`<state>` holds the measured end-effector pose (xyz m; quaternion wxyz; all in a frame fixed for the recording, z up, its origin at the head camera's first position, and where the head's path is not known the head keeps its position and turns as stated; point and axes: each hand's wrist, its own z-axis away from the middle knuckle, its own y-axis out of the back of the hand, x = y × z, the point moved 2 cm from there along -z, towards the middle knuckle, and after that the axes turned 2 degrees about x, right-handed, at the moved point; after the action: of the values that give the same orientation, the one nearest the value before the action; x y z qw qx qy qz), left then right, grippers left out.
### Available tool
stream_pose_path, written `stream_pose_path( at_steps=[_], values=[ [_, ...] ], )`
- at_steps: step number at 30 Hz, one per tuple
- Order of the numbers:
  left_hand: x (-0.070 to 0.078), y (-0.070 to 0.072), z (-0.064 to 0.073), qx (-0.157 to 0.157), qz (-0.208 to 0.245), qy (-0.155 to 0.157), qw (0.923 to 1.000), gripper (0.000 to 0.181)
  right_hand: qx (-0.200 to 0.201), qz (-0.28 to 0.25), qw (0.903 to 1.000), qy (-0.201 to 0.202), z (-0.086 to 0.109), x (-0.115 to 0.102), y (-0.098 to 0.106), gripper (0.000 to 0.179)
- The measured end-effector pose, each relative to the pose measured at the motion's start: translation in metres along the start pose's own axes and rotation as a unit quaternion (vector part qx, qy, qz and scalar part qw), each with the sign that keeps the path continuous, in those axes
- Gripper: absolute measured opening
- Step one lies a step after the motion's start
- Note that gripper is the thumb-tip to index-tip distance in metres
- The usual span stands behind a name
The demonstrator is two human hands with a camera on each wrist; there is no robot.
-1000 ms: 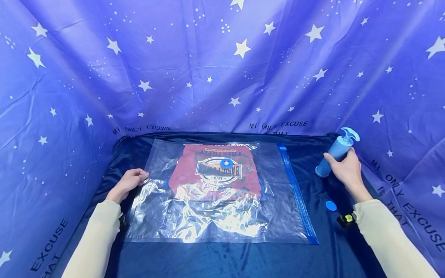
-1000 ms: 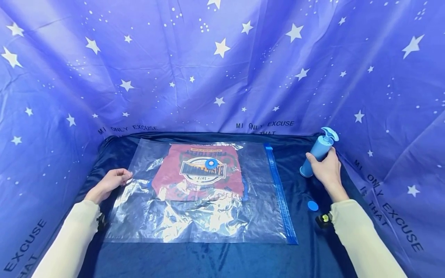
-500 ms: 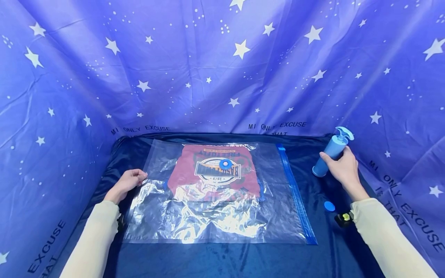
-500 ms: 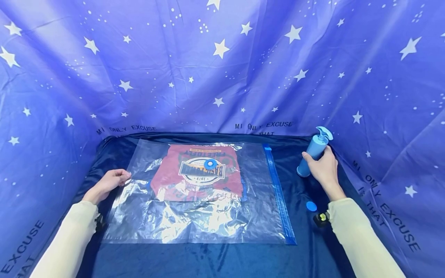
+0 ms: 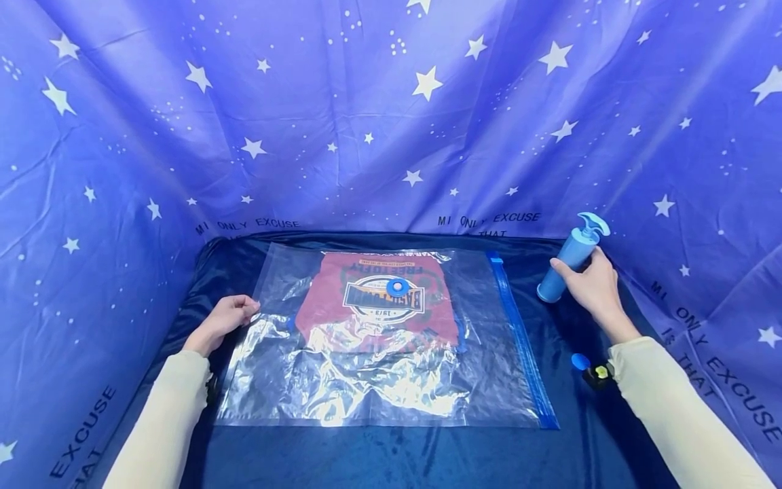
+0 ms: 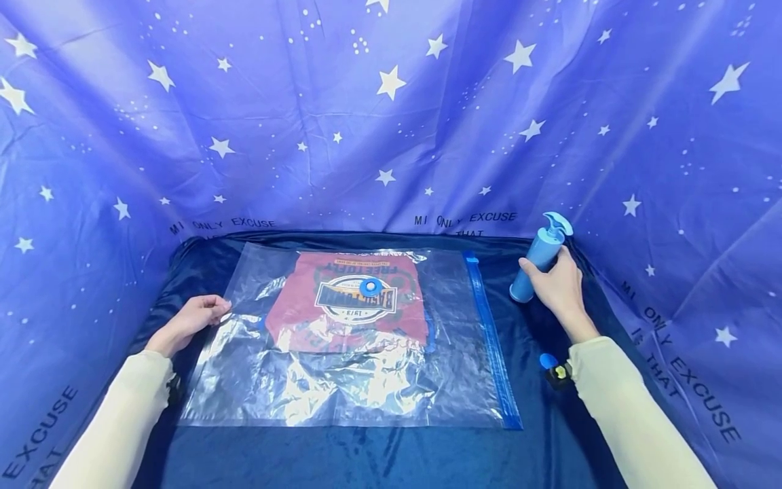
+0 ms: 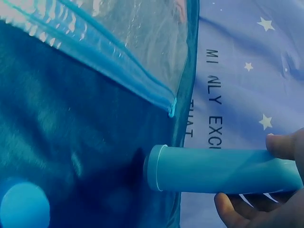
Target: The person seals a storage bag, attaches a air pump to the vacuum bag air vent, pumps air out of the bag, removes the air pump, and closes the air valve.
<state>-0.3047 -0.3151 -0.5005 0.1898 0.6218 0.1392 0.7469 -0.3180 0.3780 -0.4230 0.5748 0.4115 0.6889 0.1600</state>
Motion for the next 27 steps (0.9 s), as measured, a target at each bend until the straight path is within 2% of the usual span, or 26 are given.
stream_pose_path(
  at_steps=[10,17,27],
  values=[
    [0.003,0.000,-0.001,0.000,-0.009,-0.002,1.0000,0.020,-0.009,-0.012,0.9997,0.019,0.000,-0.020,-0.013,0.065],
    [0.002,-0.003,0.001,0.006,-0.004,-0.002,1.0000,0.019,-0.034,-0.033,0.9982,0.038,0.005,-0.047,-0.024,0.069],
    [0.004,-0.004,0.002,0.013,-0.010,-0.001,0.9999,0.019,-0.048,-0.064,0.9943,0.071,0.007,-0.083,-0.046,0.066]
  ],
)
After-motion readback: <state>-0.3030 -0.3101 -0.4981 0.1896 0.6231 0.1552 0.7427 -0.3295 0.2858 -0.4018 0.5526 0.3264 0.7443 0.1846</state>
